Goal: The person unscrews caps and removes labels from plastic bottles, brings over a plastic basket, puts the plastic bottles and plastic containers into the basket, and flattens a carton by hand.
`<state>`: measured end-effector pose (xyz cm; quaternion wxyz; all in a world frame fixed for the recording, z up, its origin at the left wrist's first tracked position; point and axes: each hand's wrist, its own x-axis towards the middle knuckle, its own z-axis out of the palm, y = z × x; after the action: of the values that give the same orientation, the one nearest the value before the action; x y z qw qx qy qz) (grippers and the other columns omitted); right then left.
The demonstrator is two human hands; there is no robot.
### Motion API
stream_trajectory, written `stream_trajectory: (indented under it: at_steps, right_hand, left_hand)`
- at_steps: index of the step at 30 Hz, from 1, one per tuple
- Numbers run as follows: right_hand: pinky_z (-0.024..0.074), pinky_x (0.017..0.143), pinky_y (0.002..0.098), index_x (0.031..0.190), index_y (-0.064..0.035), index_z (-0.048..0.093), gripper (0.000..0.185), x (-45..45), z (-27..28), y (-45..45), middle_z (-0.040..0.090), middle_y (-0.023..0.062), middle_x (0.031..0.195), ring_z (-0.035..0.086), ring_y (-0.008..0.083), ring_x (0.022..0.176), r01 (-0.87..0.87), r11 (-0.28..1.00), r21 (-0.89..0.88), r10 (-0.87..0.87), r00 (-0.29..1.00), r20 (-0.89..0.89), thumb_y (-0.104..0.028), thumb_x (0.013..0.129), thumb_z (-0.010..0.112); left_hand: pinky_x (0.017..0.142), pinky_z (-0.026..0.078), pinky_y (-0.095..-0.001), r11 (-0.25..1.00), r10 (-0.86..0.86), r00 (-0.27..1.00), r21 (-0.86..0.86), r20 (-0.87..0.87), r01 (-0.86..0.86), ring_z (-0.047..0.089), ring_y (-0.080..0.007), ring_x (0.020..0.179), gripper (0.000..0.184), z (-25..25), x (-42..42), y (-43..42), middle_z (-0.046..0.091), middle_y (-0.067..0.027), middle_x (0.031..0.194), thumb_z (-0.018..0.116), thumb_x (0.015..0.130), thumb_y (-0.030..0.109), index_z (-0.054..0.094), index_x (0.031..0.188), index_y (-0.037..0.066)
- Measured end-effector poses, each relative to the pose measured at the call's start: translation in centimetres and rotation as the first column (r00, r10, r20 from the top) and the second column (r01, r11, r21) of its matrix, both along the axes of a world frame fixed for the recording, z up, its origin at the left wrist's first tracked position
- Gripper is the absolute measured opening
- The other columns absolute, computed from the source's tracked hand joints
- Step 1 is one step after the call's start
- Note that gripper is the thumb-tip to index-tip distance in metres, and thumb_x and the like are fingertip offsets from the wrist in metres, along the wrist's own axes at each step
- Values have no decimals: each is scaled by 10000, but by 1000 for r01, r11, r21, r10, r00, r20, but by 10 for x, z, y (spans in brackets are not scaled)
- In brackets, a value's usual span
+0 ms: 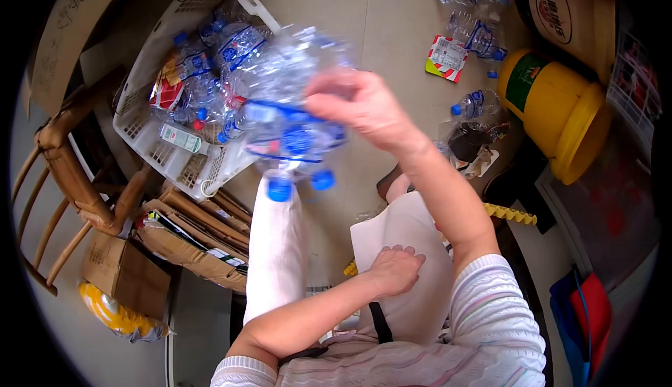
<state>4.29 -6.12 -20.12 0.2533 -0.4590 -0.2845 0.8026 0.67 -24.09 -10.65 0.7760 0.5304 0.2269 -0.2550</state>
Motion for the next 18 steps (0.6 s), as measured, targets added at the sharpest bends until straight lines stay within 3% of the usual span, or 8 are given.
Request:
stream_trajectory:
  at_steps: [1,2,4,6,9,12,15,18]
  right_hand:
    - [433,804,271,1001,-25,614,348,-19,4,8,588,28,1002,529,120,912,-137,990,29,137,990,13,-235,748,725]
    - [436,847,301,1059,-31,595,413,-31,0,5,572,32,1079,529,138,966,-88,995,38,90,993,-70,-236,732,741]
    - [453,848,297,1081,-22,586,397,-22,-18,4,553,50,1134,536,147,988,-73,991,115,68,997,45,-201,754,721]
    - [474,681,206,1032,-32,608,271,20,-57,-2,624,34,936,575,80,801,157,985,72,-170,955,242,-153,797,668]
    - [475,721,246,1008,-17,605,319,90,-153,-42,637,44,889,588,120,808,185,975,125,-218,675,705,-181,747,689]
    - [471,750,269,1017,-17,601,372,96,-214,-94,636,59,885,591,158,831,-229,967,109,-15,375,927,-191,706,710]
    - [472,741,279,1042,-20,586,424,74,-231,-107,632,63,868,593,169,814,-232,961,-152,236,397,887,-188,679,725]
    - [476,715,269,1058,-27,574,423,79,-231,-106,633,46,867,589,146,794,-196,961,-197,277,614,739,-188,696,722]
  left_hand:
    - [869,411,-425,1000,2,1000,-2,0,-2,505,-301,1034,413,0,1,-1,542,-132,1058,567,793,204,504,1180,77]
    - [871,410,-426,1000,4,1000,-4,-2,-4,504,-302,1035,414,0,0,-1,541,-133,1058,566,793,203,503,1183,78]
    - [872,408,-425,1000,14,1000,-6,-18,-14,503,-301,1036,413,0,-4,-2,540,-134,1059,565,793,198,503,1183,78]
    - [873,407,-425,1000,21,1000,-16,-22,-21,502,-301,1038,410,1,-7,-1,539,-135,1058,565,793,196,504,1181,77]
    - [871,407,-427,1000,16,1000,-19,-10,-16,503,-302,1037,402,2,-10,2,539,-136,1053,567,792,195,509,1171,74]
    - [870,407,-429,1000,20,1000,-8,-14,-20,505,-303,1031,392,1,-12,-1,540,-137,1045,570,792,196,514,1160,72]
    - [870,408,-427,1000,-5,1000,-14,-25,5,505,-303,1029,388,0,-13,0,540,-136,1045,572,793,197,516,1156,73]
    - [871,408,-426,1000,-22,999,-17,-26,21,502,-301,1031,389,1,-12,-2,536,-136,1054,572,795,196,515,1159,71]
